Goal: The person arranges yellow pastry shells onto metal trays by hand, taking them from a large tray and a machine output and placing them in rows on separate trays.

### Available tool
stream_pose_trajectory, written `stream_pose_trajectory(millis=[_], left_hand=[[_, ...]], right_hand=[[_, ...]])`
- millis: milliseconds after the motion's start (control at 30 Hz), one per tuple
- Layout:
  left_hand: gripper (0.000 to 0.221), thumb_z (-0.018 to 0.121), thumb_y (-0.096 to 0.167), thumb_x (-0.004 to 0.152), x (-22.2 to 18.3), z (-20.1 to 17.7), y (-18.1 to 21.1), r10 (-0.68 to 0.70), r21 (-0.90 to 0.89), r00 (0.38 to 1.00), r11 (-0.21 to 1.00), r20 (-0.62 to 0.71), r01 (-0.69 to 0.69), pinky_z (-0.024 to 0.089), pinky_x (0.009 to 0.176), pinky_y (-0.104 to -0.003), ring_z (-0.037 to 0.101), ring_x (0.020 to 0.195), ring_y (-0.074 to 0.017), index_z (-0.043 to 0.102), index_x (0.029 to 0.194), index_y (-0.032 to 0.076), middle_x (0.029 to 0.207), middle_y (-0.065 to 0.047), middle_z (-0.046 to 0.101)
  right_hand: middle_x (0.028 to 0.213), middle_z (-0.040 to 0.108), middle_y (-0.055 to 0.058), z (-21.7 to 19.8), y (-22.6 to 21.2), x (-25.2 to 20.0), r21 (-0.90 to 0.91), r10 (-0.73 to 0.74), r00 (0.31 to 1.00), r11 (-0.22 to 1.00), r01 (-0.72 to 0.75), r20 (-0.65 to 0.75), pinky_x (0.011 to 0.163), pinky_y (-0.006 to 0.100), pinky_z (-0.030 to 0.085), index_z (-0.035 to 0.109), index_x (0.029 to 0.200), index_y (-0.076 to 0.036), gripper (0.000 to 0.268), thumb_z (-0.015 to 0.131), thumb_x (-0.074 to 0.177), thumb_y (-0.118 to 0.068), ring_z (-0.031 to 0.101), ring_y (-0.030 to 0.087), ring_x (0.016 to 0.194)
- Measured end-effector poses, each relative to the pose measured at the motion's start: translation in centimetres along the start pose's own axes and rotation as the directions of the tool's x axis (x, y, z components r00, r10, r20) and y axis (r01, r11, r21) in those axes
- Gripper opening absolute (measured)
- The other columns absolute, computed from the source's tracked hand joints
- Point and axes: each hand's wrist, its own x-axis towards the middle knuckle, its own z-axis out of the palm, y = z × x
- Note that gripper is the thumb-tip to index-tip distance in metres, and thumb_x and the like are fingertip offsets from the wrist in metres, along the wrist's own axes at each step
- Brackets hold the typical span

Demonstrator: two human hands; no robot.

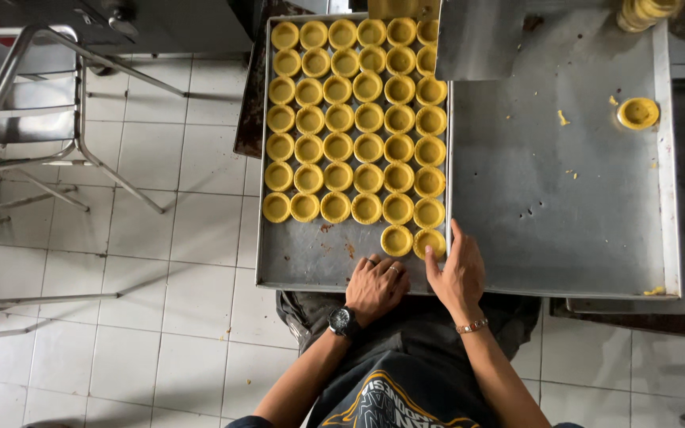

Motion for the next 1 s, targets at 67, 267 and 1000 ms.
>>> stream_pose_trajectory(millis=[67, 267, 1000], left_hand=[[0.025, 0.058, 0.039, 0.104, 0.22, -0.22, 0.27, -0.002, 0.015, 1.000, 1.000, -0.003, 0.002, 0.047, 0.068, -0.038, 0.063, 0.078, -0.0290, 0.062, 0.091, 0.019, 0.074, -0.002, 0.054], [0.025, 0.057, 0.040, 0.105, 0.21, 0.04, 0.36, -0.016, 0.029, 1.000, 0.999, 0.006, 0.016, 0.047, 0.068, -0.038, 0.064, 0.078, -0.0282, 0.062, 0.090, 0.019, 0.074, -0.002, 0.054], [0.026, 0.059, 0.039, 0.104, 0.26, -0.05, 0.41, -0.019, 0.041, 1.000, 0.999, 0.004, 0.018, 0.047, 0.068, -0.038, 0.064, 0.077, -0.0288, 0.061, 0.087, 0.019, 0.072, -0.002, 0.054]], right_hand=[[0.095, 0.063, 0.016, 0.20, 0.19, -0.13, -0.017, 0.010, 1.000, 1.000, -0.010, 0.009, 0.077, 0.042, 0.056, 0.058, 0.146, 0.004, 0.065, 0.074, 0.093, -0.031, 0.068, 0.034, 0.084], [0.094, 0.063, 0.015, 0.19, 0.20, -0.21, -0.025, 0.026, 1.000, 0.999, -0.026, 0.015, 0.076, 0.042, 0.056, 0.059, 0.145, 0.003, 0.065, 0.074, 0.093, -0.032, 0.068, 0.033, 0.084], [0.096, 0.062, 0.015, 0.21, 0.22, -0.30, -0.040, 0.061, 0.997, 0.997, -0.058, 0.056, 0.078, 0.040, 0.057, 0.056, 0.147, 0.002, 0.066, 0.073, 0.093, -0.032, 0.069, 0.033, 0.086]])
